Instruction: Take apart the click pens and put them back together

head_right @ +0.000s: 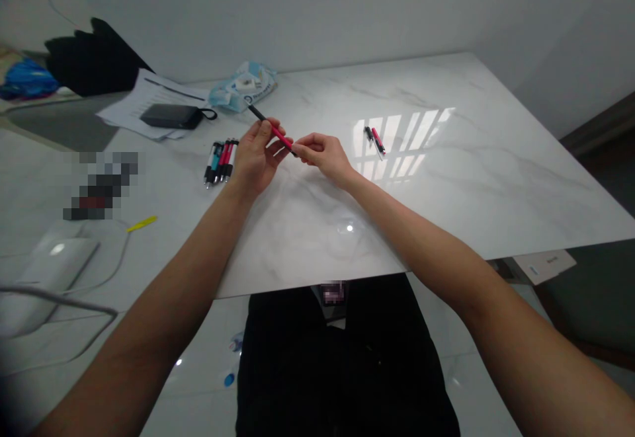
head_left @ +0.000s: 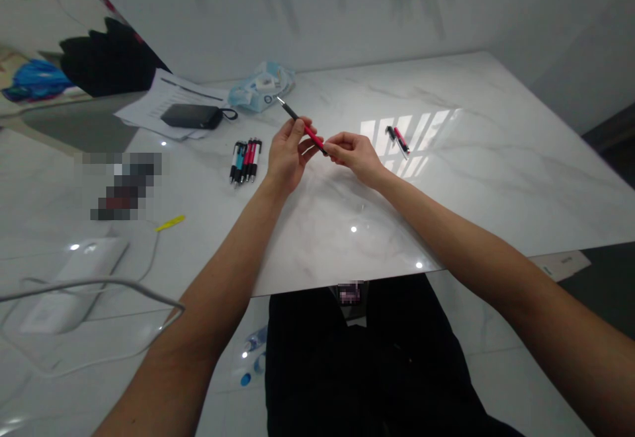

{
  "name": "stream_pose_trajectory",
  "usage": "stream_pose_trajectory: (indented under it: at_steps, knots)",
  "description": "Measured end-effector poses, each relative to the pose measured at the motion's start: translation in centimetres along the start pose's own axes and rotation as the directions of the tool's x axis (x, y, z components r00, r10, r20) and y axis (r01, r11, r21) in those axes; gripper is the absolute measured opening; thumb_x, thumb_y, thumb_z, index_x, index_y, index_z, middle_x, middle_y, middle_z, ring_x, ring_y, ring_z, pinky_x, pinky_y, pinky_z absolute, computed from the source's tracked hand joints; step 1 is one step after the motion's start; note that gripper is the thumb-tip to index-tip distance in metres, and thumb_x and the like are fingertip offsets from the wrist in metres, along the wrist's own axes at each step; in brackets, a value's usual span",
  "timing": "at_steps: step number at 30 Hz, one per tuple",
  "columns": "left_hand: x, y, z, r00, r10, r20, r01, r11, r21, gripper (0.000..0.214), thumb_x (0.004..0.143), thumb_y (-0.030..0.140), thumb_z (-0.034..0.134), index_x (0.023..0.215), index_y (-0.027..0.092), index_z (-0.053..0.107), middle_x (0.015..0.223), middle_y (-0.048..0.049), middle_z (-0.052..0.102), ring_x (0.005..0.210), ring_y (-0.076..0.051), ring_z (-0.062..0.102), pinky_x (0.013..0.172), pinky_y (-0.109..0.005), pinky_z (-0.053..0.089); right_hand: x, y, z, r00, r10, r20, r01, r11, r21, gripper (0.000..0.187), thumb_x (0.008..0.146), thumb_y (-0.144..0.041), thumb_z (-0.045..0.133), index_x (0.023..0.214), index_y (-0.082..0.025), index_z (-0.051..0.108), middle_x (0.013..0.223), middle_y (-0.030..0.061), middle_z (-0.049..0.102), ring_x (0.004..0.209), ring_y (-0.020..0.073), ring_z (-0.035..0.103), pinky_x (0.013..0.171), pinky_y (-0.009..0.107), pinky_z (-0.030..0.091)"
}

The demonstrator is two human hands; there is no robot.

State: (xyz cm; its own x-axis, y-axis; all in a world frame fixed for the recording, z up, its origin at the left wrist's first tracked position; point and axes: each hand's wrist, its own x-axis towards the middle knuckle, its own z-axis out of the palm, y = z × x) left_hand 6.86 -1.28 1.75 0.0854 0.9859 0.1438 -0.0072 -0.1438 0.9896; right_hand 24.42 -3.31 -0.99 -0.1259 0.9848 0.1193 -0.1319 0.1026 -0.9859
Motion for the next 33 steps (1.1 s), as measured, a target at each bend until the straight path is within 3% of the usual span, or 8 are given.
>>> stream_pose_trajectory:
  at_steps: [5,9,13,16,18,22,28,33]
  knots:
    - [0.2,0.2,-0.4,1.000,0.001,-0.018,0.000,1.000,0.021,0.032,0.106,0.060,0.063,0.118,0.031,0.070,0.100,-0.0025,0.076,0.100,-0.019,0.079,0.088,-0.030,0.064,0.1,0.1,-0.4,0.998,0.004,0.070,0.000,0.998,-0.062,0.034,0.079,-0.047,0.093,0.094,-0.022,0.076,0.081,0.0002,0.075,0.074,0.0135,0.064,0.073,0.029,0.056]
    - [0.4,0.0,-0.5,0.999,0.040,0.002,-0.040,0.997,0.065,0.033,0.109,0.059,0.056,0.116,0.030,0.071,0.086,-0.0016,0.071,0.081,-0.016,0.073,0.073,-0.027,0.060,0.1,0.2,-0.4,0.996,-0.052,0.078,0.063,0.988,-0.139,0.045,0.080,-0.063,0.090,0.088,-0.023,0.072,0.079,0.0015,0.073,0.071,0.0139,0.061,0.070,0.029,0.054]
    - [-0.2,0.1,-0.3,0.967,0.187,0.175,-0.236,0.917,0.321,0.036,0.105,0.060,0.063,0.106,0.026,0.075,0.070,0.0006,0.059,0.069,-0.016,0.063,0.065,-0.028,0.049,0.3,0.0,-1.0,0.995,-0.092,-0.049,0.077,0.964,-0.253,0.064,0.083,-0.089,0.073,0.079,-0.025,0.062,0.073,0.0007,0.064,0.071,0.0155,0.059,0.066,0.030,0.050]
    - [-1.0,0.3,0.1,0.905,0.247,0.345,-0.399,0.773,0.493,0.040,0.105,0.059,0.062,0.105,0.023,0.078,0.068,0.0009,0.058,0.067,-0.017,0.056,0.067,-0.030,0.042,0.6,-0.1,-1.8,0.974,-0.170,-0.149,0.106,0.926,-0.364,0.072,0.085,-0.095,0.061,0.069,-0.025,0.053,0.065,-0.0013,0.051,0.066,0.0151,0.051,0.062,0.030,0.042]
    - [-1.2,0.3,0.2,0.883,0.247,0.398,-0.445,0.711,0.545,0.044,0.108,0.059,0.056,0.106,0.021,0.079,0.068,0.0007,0.058,0.065,-0.016,0.052,0.067,-0.031,0.037,0.8,0.0,-2.2,0.961,-0.229,-0.155,0.145,0.896,-0.420,0.076,0.087,-0.096,0.057,0.063,-0.025,0.046,0.061,-0.0026,0.043,0.063,0.0143,0.044,0.061,0.031,0.037]
    - [-1.1,0.0,0.1,0.888,0.218,0.405,-0.436,0.679,0.590,0.049,0.108,0.063,0.053,0.097,0.021,0.077,0.064,0.0007,0.056,0.062,-0.017,0.048,0.064,-0.032,0.031,0.9,0.1,-2.3,0.949,-0.291,-0.119,0.205,0.861,-0.466,0.078,0.087,-0.097,0.055,0.060,-0.025,0.037,0.060,-0.0039,0.033,0.061,0.0137,0.036,0.060,0.032,0.031]
    - [-1.0,0.3,-0.1,0.899,0.180,0.399,-0.395,0.724,0.565,0.049,0.110,0.058,0.051,0.085,0.021,0.072,0.060,0.0019,0.049,0.058,-0.016,0.043,0.063,-0.031,0.029,1.0,0.1,-2.3,0.947,-0.298,-0.121,0.213,0.862,-0.459,0.078,0.093,-0.098,0.040,0.064,-0.026,0.039,0.063,-0.0025,0.035,0.062,0.0150,0.037,0.061,0.034,0.030]
    - [-1.1,0.3,0.0,0.902,0.150,0.405,-0.371,0.749,0.549,0.045,0.110,0.050,0.052,0.080,0.020,0.067,0.060,0.0023,0.048,0.059,-0.016,0.043,0.064,-0.030,0.030,1.5,0.5,-2.9,0.938,-0.337,-0.087,0.259,0.842,-0.473,0.077,0.094,-0.098,0.038,0.066,-0.026,0.039,0.064,-0.0021,0.036,0.063,0.0158,0.038,0.062,0.035,0.032]
